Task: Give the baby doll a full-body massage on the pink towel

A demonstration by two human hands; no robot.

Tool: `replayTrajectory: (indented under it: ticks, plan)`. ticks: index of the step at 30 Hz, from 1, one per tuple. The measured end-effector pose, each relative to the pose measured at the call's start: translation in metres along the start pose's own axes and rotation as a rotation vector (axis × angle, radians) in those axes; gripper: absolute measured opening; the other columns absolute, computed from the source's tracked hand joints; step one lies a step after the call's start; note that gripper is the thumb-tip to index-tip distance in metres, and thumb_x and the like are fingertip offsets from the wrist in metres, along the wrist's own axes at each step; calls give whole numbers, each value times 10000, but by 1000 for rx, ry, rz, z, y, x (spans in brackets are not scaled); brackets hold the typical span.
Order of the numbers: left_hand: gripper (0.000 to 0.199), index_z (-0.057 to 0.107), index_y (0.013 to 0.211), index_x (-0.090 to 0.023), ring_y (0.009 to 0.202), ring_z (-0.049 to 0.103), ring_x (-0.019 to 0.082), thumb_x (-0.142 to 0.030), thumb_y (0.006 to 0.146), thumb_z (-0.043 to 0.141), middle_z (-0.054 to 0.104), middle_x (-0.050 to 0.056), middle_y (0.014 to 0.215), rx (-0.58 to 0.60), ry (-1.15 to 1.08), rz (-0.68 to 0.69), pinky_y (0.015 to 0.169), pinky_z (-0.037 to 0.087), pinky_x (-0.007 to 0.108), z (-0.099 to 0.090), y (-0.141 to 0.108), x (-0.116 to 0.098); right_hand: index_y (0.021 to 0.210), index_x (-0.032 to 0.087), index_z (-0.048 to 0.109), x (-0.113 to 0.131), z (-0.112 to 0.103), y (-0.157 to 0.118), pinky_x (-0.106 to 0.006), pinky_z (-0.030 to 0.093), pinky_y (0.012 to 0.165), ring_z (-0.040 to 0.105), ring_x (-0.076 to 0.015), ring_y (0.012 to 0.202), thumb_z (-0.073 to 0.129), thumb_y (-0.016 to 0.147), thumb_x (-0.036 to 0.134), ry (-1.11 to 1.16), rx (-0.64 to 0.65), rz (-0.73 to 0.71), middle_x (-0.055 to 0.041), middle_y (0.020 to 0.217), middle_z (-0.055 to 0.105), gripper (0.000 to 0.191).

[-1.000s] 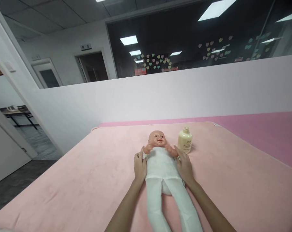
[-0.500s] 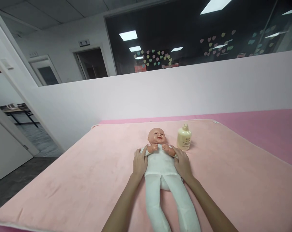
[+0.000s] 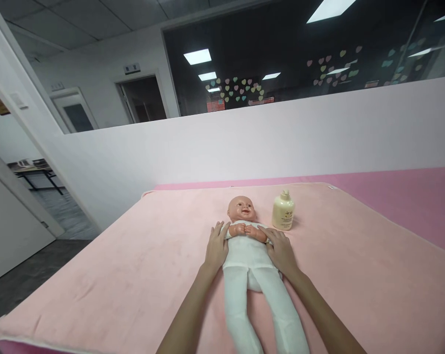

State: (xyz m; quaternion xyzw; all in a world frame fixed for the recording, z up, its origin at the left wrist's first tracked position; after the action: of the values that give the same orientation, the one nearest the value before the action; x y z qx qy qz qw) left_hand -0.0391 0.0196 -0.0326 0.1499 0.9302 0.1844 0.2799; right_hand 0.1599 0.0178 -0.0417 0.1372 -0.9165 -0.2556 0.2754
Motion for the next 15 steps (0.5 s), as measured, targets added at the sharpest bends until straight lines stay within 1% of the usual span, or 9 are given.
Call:
replayTrajectory:
  ticks: [3,6,8,15]
  plan:
    - [655,385,1379,-203,1356,261,204,-17,753,332,386,82,1409,0,-77,23,1136,198,456,-1,0,-1,1268,273,528,0,0,0,-332,388,836,481,-198,981,392,740,44,-8,4,-1,-39,1120,590,592]
    - [659,378,1385,-225,1287,346,198,-38,753,350,409,83,1362,1,-141,16,1103,277,413,-2,0,1,1261,271,536,-1,0,1,-327,386,827,482,-198,972,393,737,36,-4,9,4,-44,1112,591,592]
    - [649,387,1382,-226,1241,383,198,-48,759,351,420,87,1331,2,-153,2,1081,304,389,-3,0,2,1250,271,546,-2,0,2,-321,382,821,483,-198,973,385,733,26,-4,12,13,-45,1110,593,594]
    - [617,426,1363,-252,1210,393,212,-83,772,370,427,81,1304,52,-161,-8,1055,307,391,-2,1,7,1222,264,570,2,0,3,-300,372,790,498,-191,953,383,723,6,-34,32,21,-54,1079,614,592]
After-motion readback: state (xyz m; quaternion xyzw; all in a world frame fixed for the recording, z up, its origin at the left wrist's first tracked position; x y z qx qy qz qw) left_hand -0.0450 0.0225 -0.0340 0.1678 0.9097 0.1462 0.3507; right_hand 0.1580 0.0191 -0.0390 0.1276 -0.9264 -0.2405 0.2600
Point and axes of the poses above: each hand's wrist, its own y-axis towards the middle knuckle, its own z-axis out of the palm, x = y × z, the point moved 10 cm from there along y, towards the middle knuckle
